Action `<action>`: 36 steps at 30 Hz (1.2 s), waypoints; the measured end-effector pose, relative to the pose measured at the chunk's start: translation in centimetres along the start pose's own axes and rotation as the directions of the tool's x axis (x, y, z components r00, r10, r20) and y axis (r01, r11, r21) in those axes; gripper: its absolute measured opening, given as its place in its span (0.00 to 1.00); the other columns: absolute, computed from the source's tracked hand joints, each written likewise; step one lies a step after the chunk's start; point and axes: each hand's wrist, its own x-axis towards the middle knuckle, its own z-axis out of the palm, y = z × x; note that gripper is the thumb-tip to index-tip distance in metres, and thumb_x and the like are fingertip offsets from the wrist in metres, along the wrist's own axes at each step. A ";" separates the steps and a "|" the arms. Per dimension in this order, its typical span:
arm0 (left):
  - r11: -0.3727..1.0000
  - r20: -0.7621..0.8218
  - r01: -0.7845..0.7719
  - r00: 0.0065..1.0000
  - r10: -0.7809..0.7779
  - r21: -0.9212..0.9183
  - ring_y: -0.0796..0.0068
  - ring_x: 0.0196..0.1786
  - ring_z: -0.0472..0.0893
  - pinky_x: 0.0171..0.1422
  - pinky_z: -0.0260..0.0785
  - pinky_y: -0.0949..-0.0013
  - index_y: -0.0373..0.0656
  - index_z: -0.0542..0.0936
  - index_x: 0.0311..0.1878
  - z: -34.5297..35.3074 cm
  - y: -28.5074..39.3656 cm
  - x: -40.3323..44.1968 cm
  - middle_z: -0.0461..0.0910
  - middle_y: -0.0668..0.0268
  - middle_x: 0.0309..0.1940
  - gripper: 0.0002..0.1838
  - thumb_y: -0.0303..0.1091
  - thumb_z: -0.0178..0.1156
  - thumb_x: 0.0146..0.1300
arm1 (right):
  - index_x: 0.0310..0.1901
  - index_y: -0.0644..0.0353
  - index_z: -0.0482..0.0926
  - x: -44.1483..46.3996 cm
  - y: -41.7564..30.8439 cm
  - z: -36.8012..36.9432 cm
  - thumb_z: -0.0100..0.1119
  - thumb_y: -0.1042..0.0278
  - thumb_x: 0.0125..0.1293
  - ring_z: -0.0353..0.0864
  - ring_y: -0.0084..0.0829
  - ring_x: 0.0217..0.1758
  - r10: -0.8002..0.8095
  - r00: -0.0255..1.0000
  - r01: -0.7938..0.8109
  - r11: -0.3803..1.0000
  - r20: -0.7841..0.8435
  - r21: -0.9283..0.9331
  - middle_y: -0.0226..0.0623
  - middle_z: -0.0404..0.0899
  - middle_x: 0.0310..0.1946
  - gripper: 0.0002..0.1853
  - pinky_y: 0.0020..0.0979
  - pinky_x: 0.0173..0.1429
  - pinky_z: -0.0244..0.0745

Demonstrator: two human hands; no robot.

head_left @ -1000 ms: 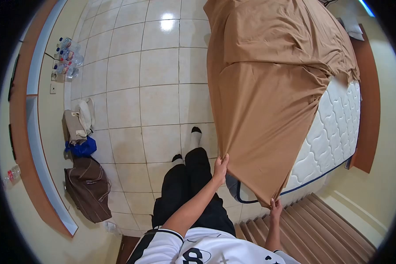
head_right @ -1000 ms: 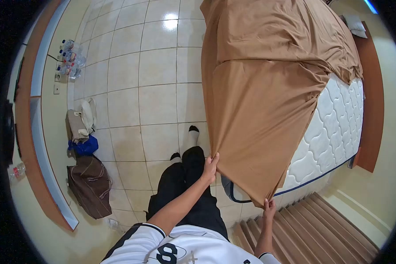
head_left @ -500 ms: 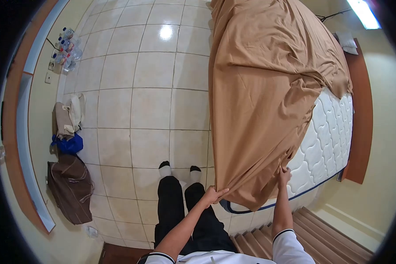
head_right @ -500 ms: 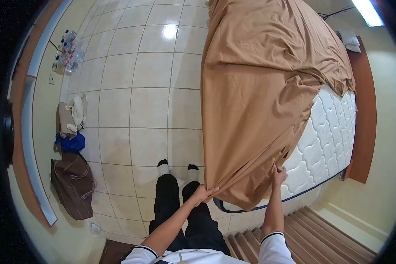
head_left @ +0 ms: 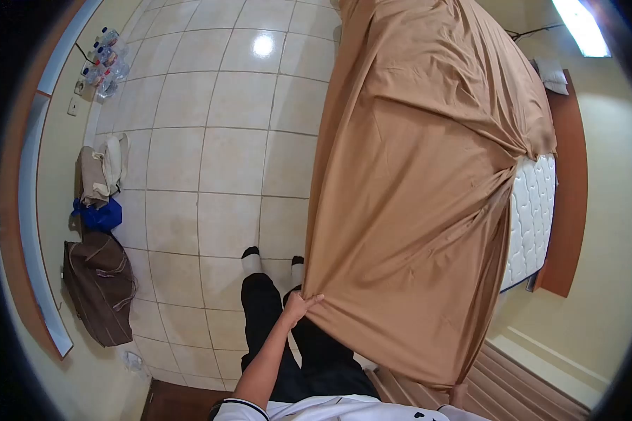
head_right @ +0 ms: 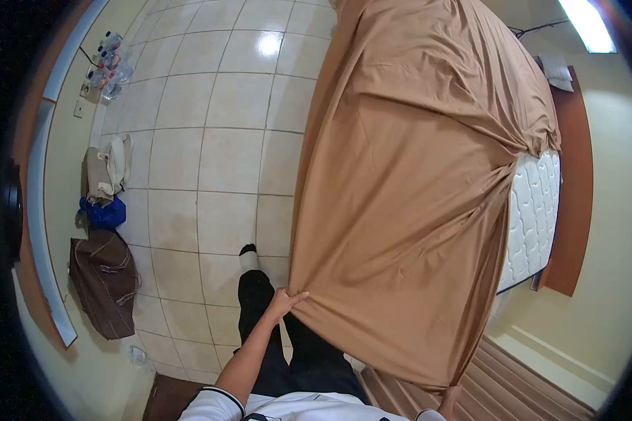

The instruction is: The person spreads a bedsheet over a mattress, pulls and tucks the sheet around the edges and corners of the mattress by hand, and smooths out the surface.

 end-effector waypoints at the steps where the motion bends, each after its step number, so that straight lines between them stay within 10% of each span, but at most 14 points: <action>1: 0.999 -0.018 -0.011 1.000 0.012 0.039 0.79 0.38 0.77 0.45 0.69 0.72 0.34 0.80 0.42 0.3 -0.6 0.1 0.81 0.65 0.34 0.22 0.45 0.67 0.54 | 0.55 0.68 0.68 0.0 -0.2 0.3 0.53 0.59 0.61 0.70 0.41 0.58 -0.029 0.999 0.029 0.999 0.012 0.019 0.51 0.71 0.54 0.25 0.37 0.59 0.66; 3: 0.995 -0.002 0.001 1.000 -0.001 0.095 0.79 0.39 0.77 0.47 0.68 0.73 0.36 0.80 0.42 1.0 -1.8 -0.2 0.80 0.67 0.34 0.21 0.45 0.66 0.55 | 0.57 0.68 0.67 0.8 -1.9 2.0 0.54 0.55 0.60 0.69 0.41 0.59 -0.146 0.988 0.140 0.985 0.051 0.101 0.52 0.70 0.55 0.29 0.38 0.60 0.65; 7: 0.798 0.111 0.078 0.994 -0.014 -0.598 0.78 0.48 0.75 0.56 0.65 0.70 0.41 0.74 0.49 1.4 -6.0 0.7 0.77 0.69 0.44 0.16 0.42 0.57 0.63 | 0.60 0.67 0.64 2.4 -10.7 6.0 0.57 0.48 0.58 0.67 0.43 0.62 -0.257 0.961 0.230 0.949 0.102 0.216 0.53 0.67 0.58 0.36 0.39 0.62 0.64; 9: 0.777 0.123 0.092 0.992 -0.019 -0.622 0.76 0.54 0.72 0.60 0.64 0.67 0.43 0.72 0.52 2.7 -3.3 -0.3 0.75 0.68 0.50 0.17 0.42 0.54 0.66 | 0.63 0.65 0.61 8.4 -14.1 11.6 0.53 0.49 0.61 0.60 0.49 0.65 -0.284 0.956 0.291 0.948 -0.075 0.126 0.53 0.63 0.61 0.35 0.42 0.64 0.59; 11: 0.811 0.018 0.009 1.000 0.002 -0.585 0.75 0.54 0.73 0.61 0.64 0.67 0.43 0.71 0.52 4.2 -2.2 -0.8 0.75 0.67 0.50 0.16 0.42 0.53 0.66 | 0.63 0.69 0.57 11.3 -19.4 13.7 0.59 0.51 0.57 0.58 0.54 0.66 -0.475 0.841 0.539 0.784 -0.260 0.308 0.61 0.61 0.61 0.40 0.42 0.68 0.54; 13: 0.833 0.034 0.014 0.999 0.006 -0.553 0.74 0.55 0.73 0.61 0.64 0.66 0.43 0.70 0.55 4.4 -2.9 -0.3 0.74 0.68 0.52 0.18 0.42 0.52 0.66 | 0.64 0.67 0.55 12.9 -23.6 15.4 0.61 0.52 0.56 0.57 0.56 0.65 -0.332 0.835 0.446 0.876 -0.439 0.185 0.65 0.60 0.60 0.41 0.40 0.68 0.54; 16: 0.862 -0.038 -0.023 0.999 0.004 -0.506 0.75 0.52 0.74 0.59 0.66 0.67 0.43 0.70 0.54 4.3 -3.7 -0.2 0.75 0.67 0.50 0.18 0.42 0.54 0.66 | 0.57 0.64 0.67 15.8 -25.2 18.7 0.59 0.50 0.57 0.66 0.49 0.60 -0.249 0.899 0.386 0.838 -0.360 0.384 0.56 0.68 0.56 0.32 0.42 0.59 0.63; 18: 0.887 -0.089 -0.019 0.996 -0.024 -0.461 0.77 0.46 0.77 0.53 0.69 0.71 0.40 0.72 0.50 4.4 -3.9 -0.2 0.78 0.67 0.44 0.18 0.42 0.58 0.63 | 0.55 0.61 0.71 13.6 -26.0 14.7 0.57 0.53 0.58 0.69 0.48 0.57 -0.265 0.963 0.241 0.934 0.058 0.264 0.55 0.69 0.55 0.27 0.41 0.57 0.64; 22: 0.941 -0.110 -0.047 0.994 0.011 -0.336 0.77 0.44 0.78 0.51 0.70 0.72 0.37 0.73 0.50 4.3 -4.9 -0.2 0.79 0.65 0.43 0.19 0.38 0.61 0.61 | 0.54 0.62 0.72 10.5 -20.7 13.7 0.48 0.59 0.60 0.71 0.55 0.52 -0.606 0.758 0.651 0.719 -0.240 0.243 0.56 0.72 0.50 0.22 0.42 0.53 0.65; 23: 0.938 -0.117 -0.061 0.993 0.022 -0.341 0.77 0.44 0.78 0.51 0.70 0.72 0.37 0.73 0.50 4.1 -5.5 0.1 0.79 0.65 0.43 0.19 0.38 0.61 0.61 | 0.45 0.62 0.73 10.4 -18.0 13.1 0.48 0.56 0.59 0.74 0.56 0.45 -0.449 0.879 0.476 0.803 -0.162 0.358 0.56 0.77 0.38 0.19 0.48 0.48 0.65; 25: 0.948 -0.065 -0.016 0.998 -0.005 -0.318 0.78 0.43 0.78 0.50 0.70 0.73 0.37 0.75 0.48 3.4 -6.2 0.6 0.79 0.65 0.41 0.18 0.39 0.62 0.60 | 0.49 0.64 0.73 9.8 -13.6 10.7 0.44 0.60 0.62 0.70 0.56 0.52 -0.404 0.915 0.398 0.904 0.004 0.157 0.57 0.72 0.50 0.19 0.45 0.53 0.65; 29: 0.984 -0.003 0.042 0.999 -0.043 -0.172 0.79 0.42 0.77 0.49 0.68 0.74 0.37 0.76 0.47 4.5 -6.0 0.4 0.79 0.66 0.40 0.18 0.40 0.62 0.60 | 0.44 0.66 0.72 11.7 -7.2 11.7 0.48 0.64 0.60 0.72 0.53 0.45 -0.285 0.942 0.309 0.943 -0.179 0.126 0.56 0.75 0.42 0.15 0.46 0.48 0.64; 33: 0.997 -0.065 0.068 0.995 -0.070 -0.039 0.79 0.42 0.75 0.52 0.65 0.74 0.37 0.76 0.48 4.9 -6.8 0.8 0.79 0.67 0.40 0.19 0.42 0.61 0.61 | 0.51 0.68 0.69 7.3 -15.1 11.5 0.53 0.65 0.62 0.67 0.47 0.53 -0.534 0.776 0.617 0.752 -0.335 0.231 0.56 0.71 0.47 0.18 0.41 0.55 0.62; 36: 0.967 -0.040 0.011 0.999 -0.022 -0.256 0.79 0.42 0.76 0.51 0.65 0.74 0.39 0.75 0.50 4.3 -8.3 1.3 0.78 0.68 0.41 0.19 0.42 0.61 0.61 | 0.55 0.67 0.69 -2.4 -26.2 10.6 0.56 0.64 0.62 0.68 0.42 0.52 -0.726 0.419 0.908 0.340 -0.545 0.246 0.47 0.70 0.48 0.22 0.37 0.57 0.62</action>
